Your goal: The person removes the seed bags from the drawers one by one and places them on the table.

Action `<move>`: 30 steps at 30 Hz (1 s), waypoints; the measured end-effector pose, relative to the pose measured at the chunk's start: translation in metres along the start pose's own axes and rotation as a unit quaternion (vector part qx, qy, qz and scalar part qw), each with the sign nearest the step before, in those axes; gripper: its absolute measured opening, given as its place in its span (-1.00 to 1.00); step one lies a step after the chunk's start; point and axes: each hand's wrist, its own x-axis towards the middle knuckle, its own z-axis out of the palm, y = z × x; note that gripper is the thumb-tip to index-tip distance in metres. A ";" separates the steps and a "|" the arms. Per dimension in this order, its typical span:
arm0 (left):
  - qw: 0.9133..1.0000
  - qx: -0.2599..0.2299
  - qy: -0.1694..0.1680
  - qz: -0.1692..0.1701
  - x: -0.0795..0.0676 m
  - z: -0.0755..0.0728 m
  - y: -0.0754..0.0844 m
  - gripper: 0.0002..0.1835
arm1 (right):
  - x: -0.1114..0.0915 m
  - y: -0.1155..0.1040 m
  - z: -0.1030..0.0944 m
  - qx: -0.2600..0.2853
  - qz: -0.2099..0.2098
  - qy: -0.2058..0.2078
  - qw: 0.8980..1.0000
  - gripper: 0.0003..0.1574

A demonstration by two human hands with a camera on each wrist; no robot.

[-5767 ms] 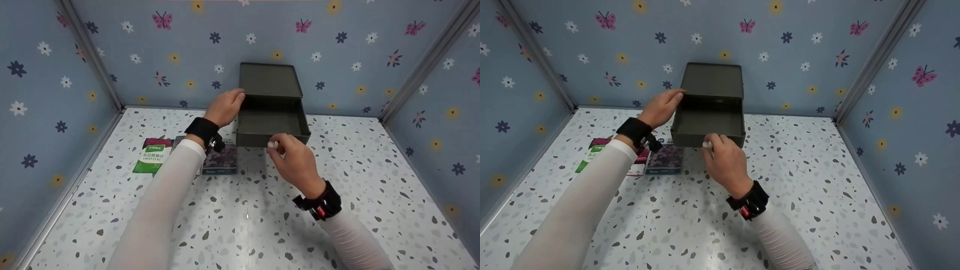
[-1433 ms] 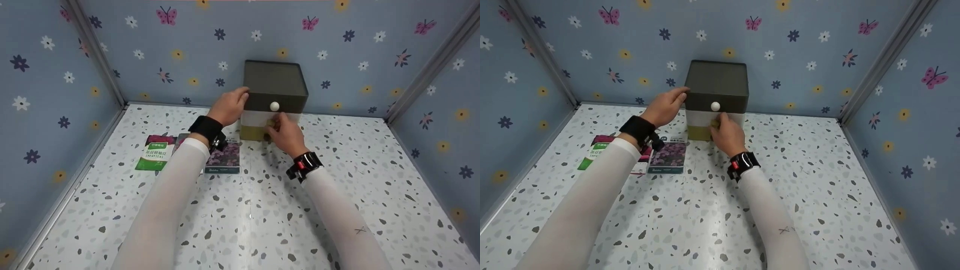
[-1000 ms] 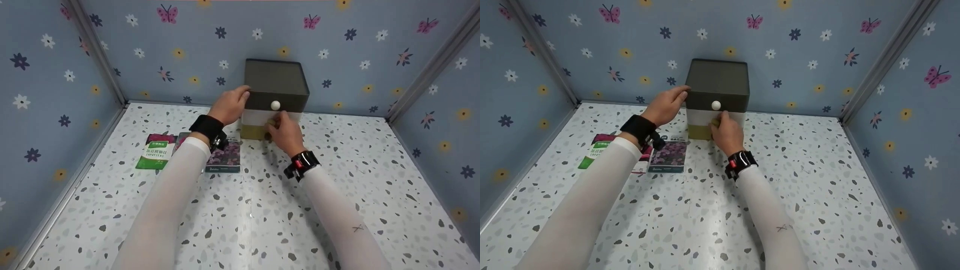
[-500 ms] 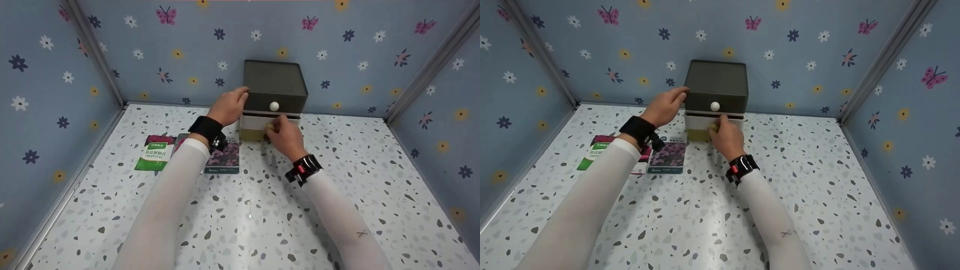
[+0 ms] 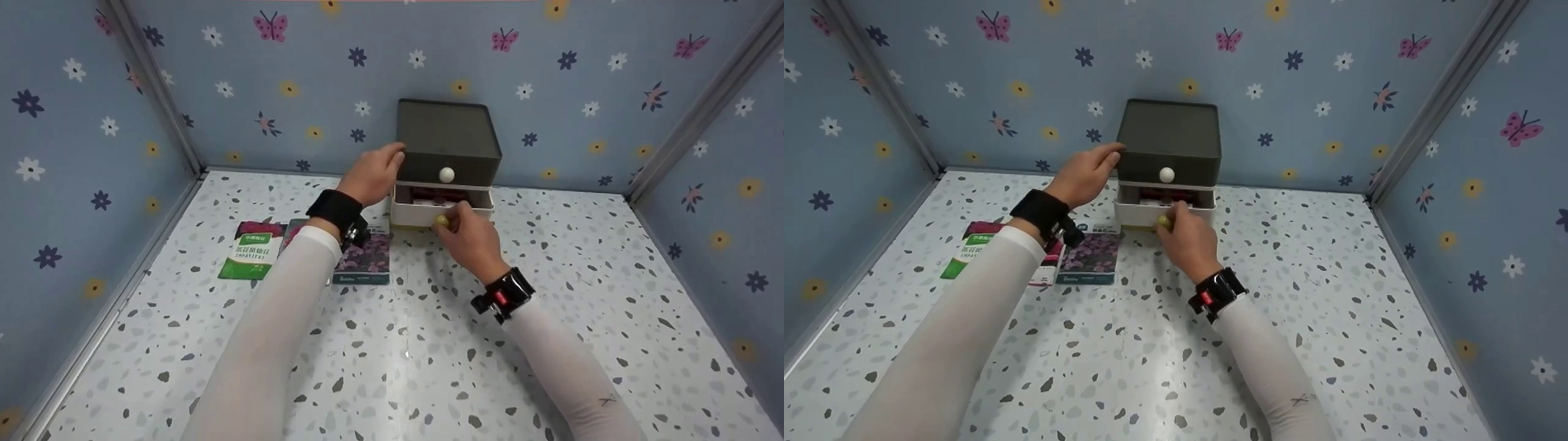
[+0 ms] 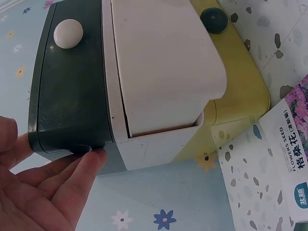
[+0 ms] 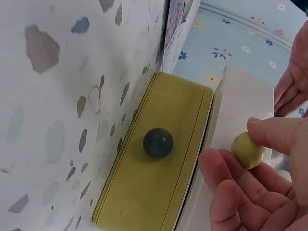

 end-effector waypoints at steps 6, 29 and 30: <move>1.000 -0.001 0.001 0.002 -0.001 0.000 0.000 -0.42 | -0.013 0.000 -0.003 -0.005 -0.026 0.005 1.000 -0.70; 1.000 0.003 0.009 -0.016 0.001 0.002 0.000 -0.42 | -0.054 -0.009 -0.010 -0.004 -0.090 0.012 0.996 -0.69; 1.000 0.002 0.010 -0.014 0.002 0.003 0.000 -0.42 | -0.055 -0.010 -0.010 -0.006 -0.092 0.012 0.996 -0.68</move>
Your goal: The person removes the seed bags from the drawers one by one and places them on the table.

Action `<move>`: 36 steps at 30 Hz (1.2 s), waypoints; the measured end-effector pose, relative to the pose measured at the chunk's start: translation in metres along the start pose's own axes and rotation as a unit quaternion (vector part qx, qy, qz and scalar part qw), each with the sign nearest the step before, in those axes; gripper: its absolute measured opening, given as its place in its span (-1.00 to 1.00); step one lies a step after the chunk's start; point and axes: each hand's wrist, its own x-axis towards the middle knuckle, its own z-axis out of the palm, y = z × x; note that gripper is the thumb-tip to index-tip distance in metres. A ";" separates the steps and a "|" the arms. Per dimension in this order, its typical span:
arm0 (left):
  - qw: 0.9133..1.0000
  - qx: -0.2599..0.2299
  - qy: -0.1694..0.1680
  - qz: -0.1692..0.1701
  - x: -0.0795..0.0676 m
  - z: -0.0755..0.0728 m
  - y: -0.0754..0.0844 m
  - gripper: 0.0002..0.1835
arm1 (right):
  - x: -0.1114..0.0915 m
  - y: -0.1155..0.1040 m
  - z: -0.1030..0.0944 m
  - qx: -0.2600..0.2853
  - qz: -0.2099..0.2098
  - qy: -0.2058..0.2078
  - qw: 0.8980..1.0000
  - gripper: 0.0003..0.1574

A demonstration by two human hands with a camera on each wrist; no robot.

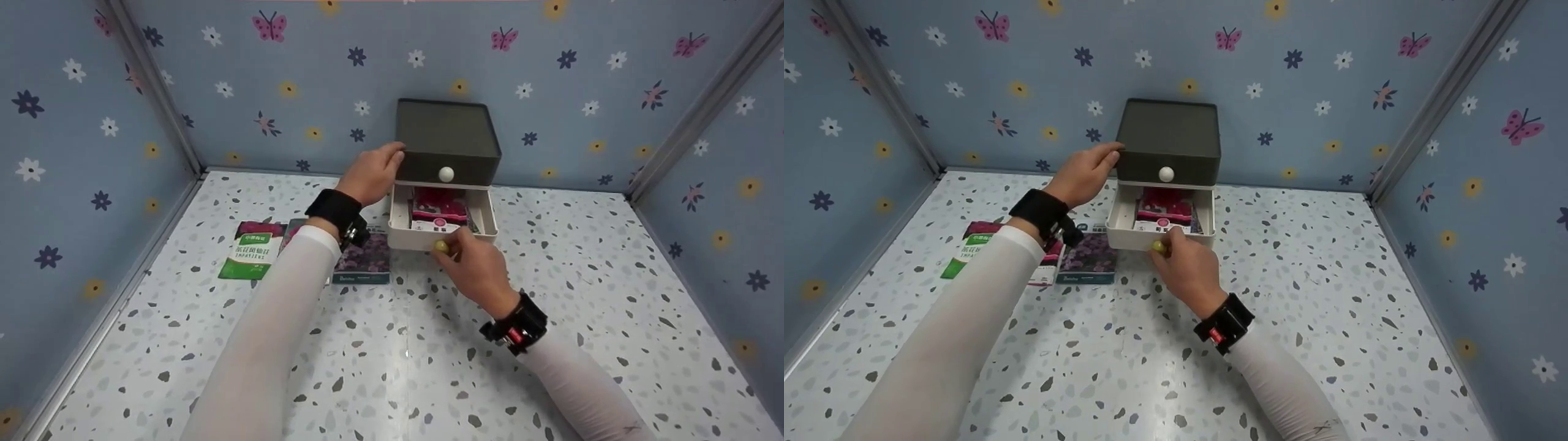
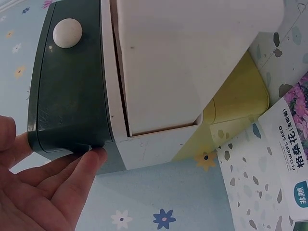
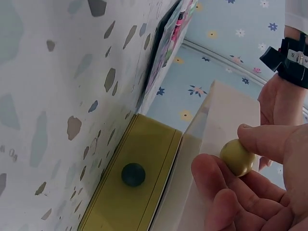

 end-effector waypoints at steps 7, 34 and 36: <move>1.000 -0.002 -0.005 0.011 0.000 -0.001 -0.001 -0.42 | -0.008 -0.003 -0.003 -0.015 -0.022 0.011 1.000 -0.67; 1.000 0.001 -0.003 0.002 -0.002 -0.001 -0.001 -0.42 | -0.022 -0.012 -0.008 -0.039 -0.066 0.013 0.997 -0.66; 1.000 0.002 -0.005 0.000 -0.003 -0.002 -0.001 -0.42 | -0.023 -0.012 -0.008 -0.041 -0.075 0.017 0.996 -0.66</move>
